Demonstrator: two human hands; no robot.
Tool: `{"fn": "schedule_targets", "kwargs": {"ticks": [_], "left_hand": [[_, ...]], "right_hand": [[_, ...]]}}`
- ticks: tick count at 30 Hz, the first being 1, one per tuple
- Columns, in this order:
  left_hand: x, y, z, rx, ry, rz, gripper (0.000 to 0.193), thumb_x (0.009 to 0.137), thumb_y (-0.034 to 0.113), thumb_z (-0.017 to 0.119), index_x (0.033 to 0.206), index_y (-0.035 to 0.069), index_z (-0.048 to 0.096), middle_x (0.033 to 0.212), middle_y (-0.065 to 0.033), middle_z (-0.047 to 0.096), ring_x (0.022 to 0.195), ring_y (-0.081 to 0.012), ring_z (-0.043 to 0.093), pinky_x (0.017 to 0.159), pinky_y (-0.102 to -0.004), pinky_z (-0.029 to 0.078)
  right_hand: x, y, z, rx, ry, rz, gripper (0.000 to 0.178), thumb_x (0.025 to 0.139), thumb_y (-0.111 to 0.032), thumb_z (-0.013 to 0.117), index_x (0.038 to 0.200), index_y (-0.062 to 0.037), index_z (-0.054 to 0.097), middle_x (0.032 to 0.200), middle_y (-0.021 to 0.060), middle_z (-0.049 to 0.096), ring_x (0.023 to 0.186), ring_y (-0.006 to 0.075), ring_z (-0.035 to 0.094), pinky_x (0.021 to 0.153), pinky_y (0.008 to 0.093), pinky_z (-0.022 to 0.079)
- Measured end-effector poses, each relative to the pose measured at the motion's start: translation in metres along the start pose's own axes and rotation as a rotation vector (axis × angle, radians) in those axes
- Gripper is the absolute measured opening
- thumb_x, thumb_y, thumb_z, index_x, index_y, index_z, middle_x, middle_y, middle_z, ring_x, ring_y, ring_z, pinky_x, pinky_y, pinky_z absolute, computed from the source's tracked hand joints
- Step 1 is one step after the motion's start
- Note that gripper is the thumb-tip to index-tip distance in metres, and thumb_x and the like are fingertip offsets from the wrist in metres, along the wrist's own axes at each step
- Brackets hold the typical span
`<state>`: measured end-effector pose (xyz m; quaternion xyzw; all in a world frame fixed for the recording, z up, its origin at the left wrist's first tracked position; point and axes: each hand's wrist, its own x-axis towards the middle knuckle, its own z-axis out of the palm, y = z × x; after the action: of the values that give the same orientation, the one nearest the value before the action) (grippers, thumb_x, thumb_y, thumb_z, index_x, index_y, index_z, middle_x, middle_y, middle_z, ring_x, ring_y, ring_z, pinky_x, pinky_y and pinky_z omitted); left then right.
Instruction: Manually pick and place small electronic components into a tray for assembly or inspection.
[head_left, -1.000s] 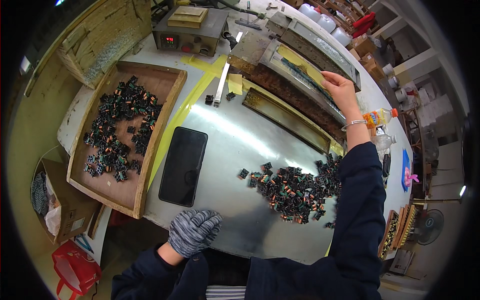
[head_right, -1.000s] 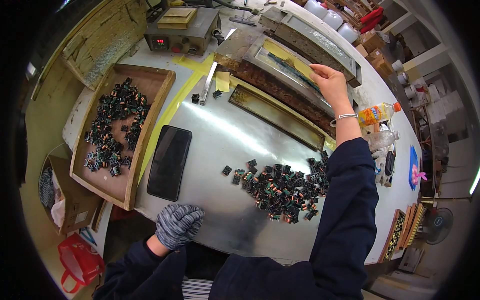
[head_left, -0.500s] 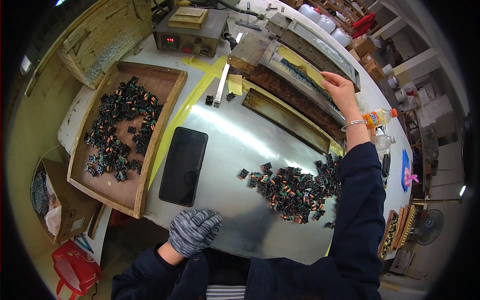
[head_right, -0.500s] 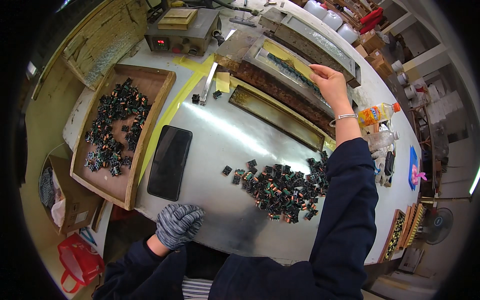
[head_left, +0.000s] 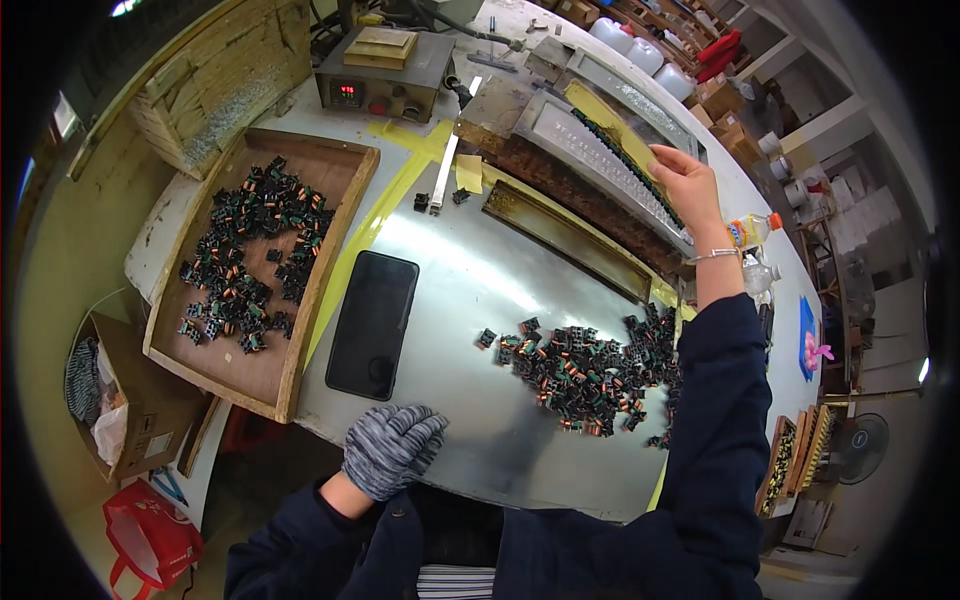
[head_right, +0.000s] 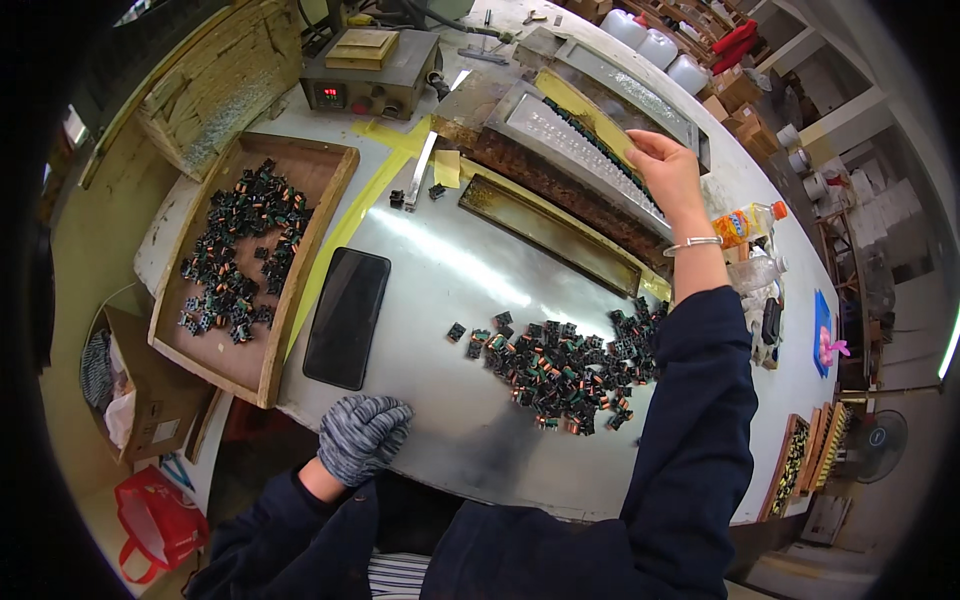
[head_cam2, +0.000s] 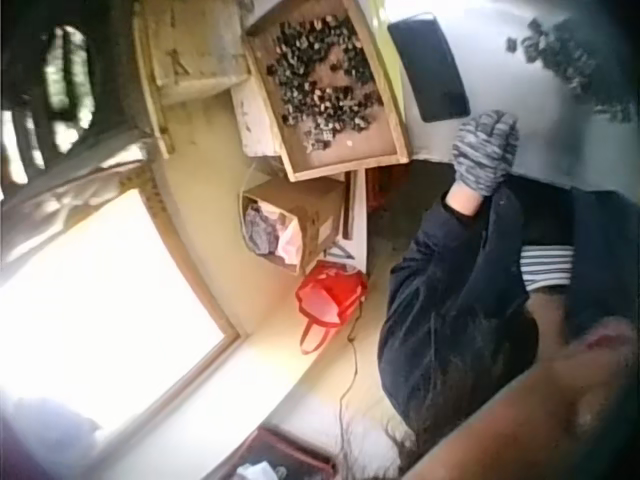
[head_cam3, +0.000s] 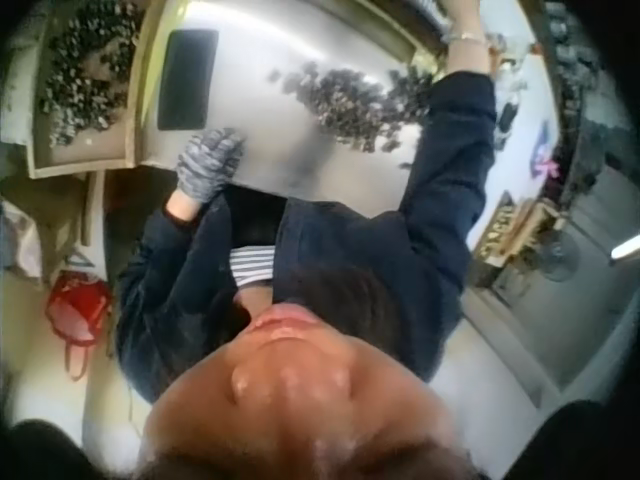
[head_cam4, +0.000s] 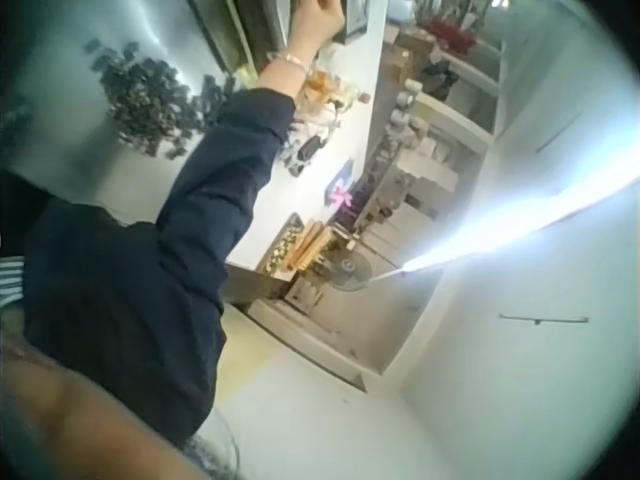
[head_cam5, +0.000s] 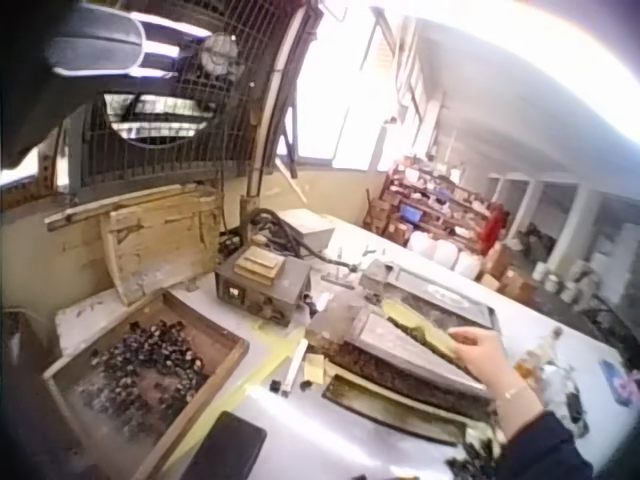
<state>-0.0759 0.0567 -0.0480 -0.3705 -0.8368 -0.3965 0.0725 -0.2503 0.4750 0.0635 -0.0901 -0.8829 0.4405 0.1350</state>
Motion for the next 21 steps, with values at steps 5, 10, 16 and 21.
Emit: {"fn": "schedule_targets", "kwargs": {"ticks": [5,10,16,21], "left_hand": [[-0.015,0.031,-0.010,-0.006,-0.012,0.007,0.020,0.068,0.008,0.068,0.088,0.011,0.064,0.082,-0.0069,0.063,0.069,-0.0260,0.060,0.061,-0.0372,0.048],[-0.035,0.073,-0.005,0.023,0.021,0.024,0.017,0.070,0.010,0.068,0.087,0.011,0.064,0.085,-0.0073,0.063,0.075,-0.0262,0.060,0.067,-0.0373,0.048],[-0.042,0.134,0.006,-0.066,-0.096,-0.045,0.027,0.075,0.024,0.067,0.096,0.006,0.063,0.088,-0.0090,0.064,0.079,-0.0272,0.060,0.075,-0.0368,0.047],[-0.059,0.179,0.029,-0.205,-0.192,-0.212,0.039,0.078,0.028,0.068,0.106,0.002,0.059,0.089,-0.0123,0.065,0.082,-0.0237,0.062,0.073,-0.0332,0.049]], "right_hand": [[-0.080,-0.031,-0.024,0.525,0.122,0.155,0.034,0.083,-0.004,0.061,0.116,0.0023,0.054,0.104,0.0059,0.062,0.092,0.0128,0.059,0.082,0.0250,0.047],[-0.206,-0.041,-0.046,1.120,0.056,0.155,0.025,0.086,-0.004,0.054,0.110,-0.0041,0.053,0.104,0.0063,0.060,0.097,0.0189,0.057,0.086,0.0337,0.047],[-0.392,-0.020,-0.033,1.274,0.104,0.405,0.030,0.084,0.001,0.053,0.114,-0.0041,0.049,0.110,0.0065,0.057,0.103,0.0202,0.056,0.092,0.0346,0.047],[-0.486,-0.032,-0.027,1.331,0.224,0.492,0.031,0.085,0.003,0.052,0.115,-0.0047,0.048,0.113,0.0052,0.055,0.103,0.0182,0.056,0.091,0.0332,0.047]]}}
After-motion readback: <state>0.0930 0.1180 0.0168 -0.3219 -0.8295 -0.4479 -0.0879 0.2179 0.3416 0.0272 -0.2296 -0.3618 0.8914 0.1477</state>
